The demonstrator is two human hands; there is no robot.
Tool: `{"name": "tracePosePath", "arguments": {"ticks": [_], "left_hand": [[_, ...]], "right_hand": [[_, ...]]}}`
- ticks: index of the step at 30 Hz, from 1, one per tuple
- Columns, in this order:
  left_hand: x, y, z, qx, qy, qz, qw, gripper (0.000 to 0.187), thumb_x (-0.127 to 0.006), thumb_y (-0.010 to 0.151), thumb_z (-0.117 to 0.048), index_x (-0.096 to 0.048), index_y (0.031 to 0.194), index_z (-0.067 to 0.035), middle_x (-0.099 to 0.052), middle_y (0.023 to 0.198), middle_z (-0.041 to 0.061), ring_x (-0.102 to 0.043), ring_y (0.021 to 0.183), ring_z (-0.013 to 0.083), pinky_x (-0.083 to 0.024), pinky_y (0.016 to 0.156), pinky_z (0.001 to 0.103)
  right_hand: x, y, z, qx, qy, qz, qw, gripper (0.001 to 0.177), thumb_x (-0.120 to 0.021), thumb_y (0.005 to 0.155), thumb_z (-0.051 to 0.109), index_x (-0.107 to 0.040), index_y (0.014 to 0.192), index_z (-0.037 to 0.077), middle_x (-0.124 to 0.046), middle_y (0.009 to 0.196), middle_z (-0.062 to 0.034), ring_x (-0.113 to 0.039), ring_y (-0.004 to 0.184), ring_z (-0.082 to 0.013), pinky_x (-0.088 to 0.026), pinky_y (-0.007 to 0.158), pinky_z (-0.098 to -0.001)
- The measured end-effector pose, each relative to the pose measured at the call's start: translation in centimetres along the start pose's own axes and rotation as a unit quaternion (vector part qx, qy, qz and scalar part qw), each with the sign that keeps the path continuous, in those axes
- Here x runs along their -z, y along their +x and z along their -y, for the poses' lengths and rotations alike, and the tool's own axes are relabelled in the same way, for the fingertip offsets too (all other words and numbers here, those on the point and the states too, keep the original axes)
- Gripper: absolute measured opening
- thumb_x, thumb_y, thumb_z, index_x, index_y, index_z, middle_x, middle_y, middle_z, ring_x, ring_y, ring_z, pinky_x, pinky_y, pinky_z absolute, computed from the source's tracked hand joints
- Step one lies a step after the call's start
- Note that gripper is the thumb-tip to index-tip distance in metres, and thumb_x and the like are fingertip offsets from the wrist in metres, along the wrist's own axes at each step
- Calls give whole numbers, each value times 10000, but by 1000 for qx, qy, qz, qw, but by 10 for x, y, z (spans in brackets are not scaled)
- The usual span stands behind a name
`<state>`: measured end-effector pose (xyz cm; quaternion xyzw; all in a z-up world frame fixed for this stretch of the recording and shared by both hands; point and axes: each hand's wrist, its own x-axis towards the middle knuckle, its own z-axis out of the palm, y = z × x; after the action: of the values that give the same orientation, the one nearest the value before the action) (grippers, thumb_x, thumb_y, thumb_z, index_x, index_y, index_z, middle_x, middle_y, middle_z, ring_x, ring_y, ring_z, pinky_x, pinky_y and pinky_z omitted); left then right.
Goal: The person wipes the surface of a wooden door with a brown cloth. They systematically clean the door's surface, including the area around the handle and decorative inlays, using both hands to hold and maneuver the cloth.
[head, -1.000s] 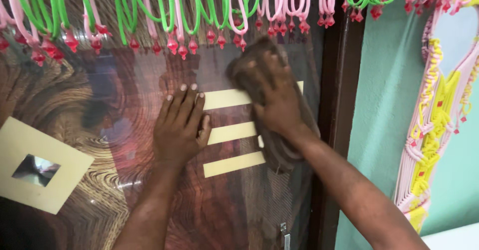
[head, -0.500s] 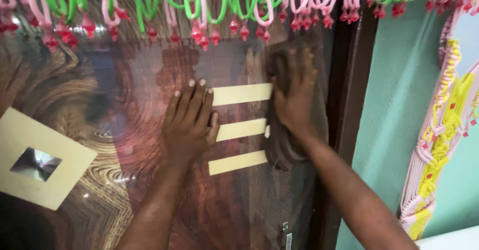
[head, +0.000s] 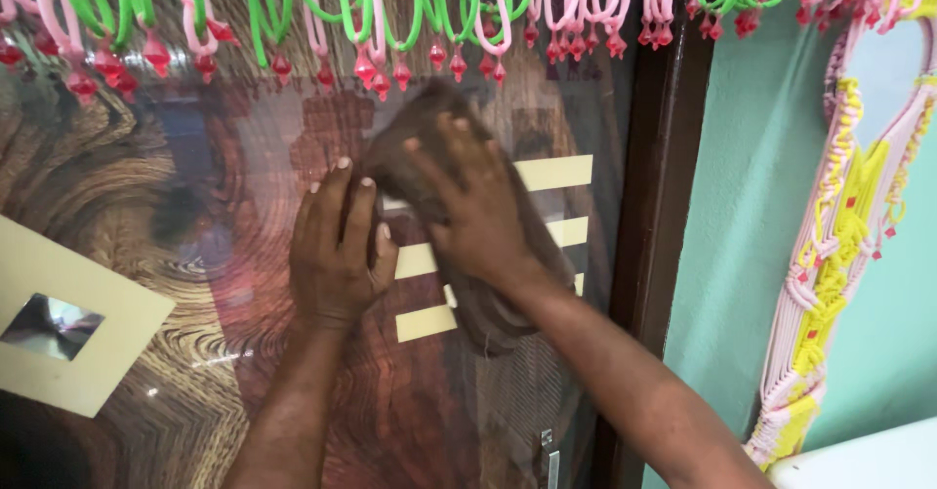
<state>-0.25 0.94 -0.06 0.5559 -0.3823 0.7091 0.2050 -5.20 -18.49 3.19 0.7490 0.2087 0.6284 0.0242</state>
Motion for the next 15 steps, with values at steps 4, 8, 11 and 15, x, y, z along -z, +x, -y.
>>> {"name": "tracePosePath", "arguments": {"ticks": [4, 8, 11, 15], "left_hand": [[0, 1, -1, 6, 6, 14, 1000, 354, -654, 917, -148, -635, 1202, 62, -580, 1395, 247, -571, 1331, 408, -467, 1155, 542], [-2, 3, -2, -12, 15, 5, 1000, 311, -649, 909, -138, -684, 1137, 71, -616, 1342, 233, -571, 1350, 400, -454, 1161, 549], [-4, 1, -1, -13, 21, 1, 1000, 294, -647, 914, -135, -685, 1128, 62, -630, 1342, 238, -573, 1353, 397, -453, 1158, 548], [-6, -1, -1, -8, 34, 8, 999, 262, -654, 932, -129, -689, 1117, 53, -630, 1347, 233, -577, 1359, 394, -450, 1179, 544]], "right_hand": [[16, -22, -50, -84, -5, -40, 996, 843, -746, 845, 158, -388, 1606, 211, -282, 1700, -178, -259, 1582, -406, -240, 1272, -585], [30, -41, -97, -166, -44, -65, 983, 764, -725, 992, 240, -339, 1647, 159, -255, 1712, -217, -236, 1585, -445, -229, 1269, -609], [24, -52, -108, -200, -23, -102, 974, 752, -710, 1048, 303, -309, 1660, 130, -223, 1720, -233, -229, 1597, -443, -207, 1281, -613], [10, -73, -92, -183, -26, -95, 978, 794, -732, 1007, 316, -300, 1648, 134, -220, 1713, -226, -220, 1594, -438, -195, 1285, -614]]}}
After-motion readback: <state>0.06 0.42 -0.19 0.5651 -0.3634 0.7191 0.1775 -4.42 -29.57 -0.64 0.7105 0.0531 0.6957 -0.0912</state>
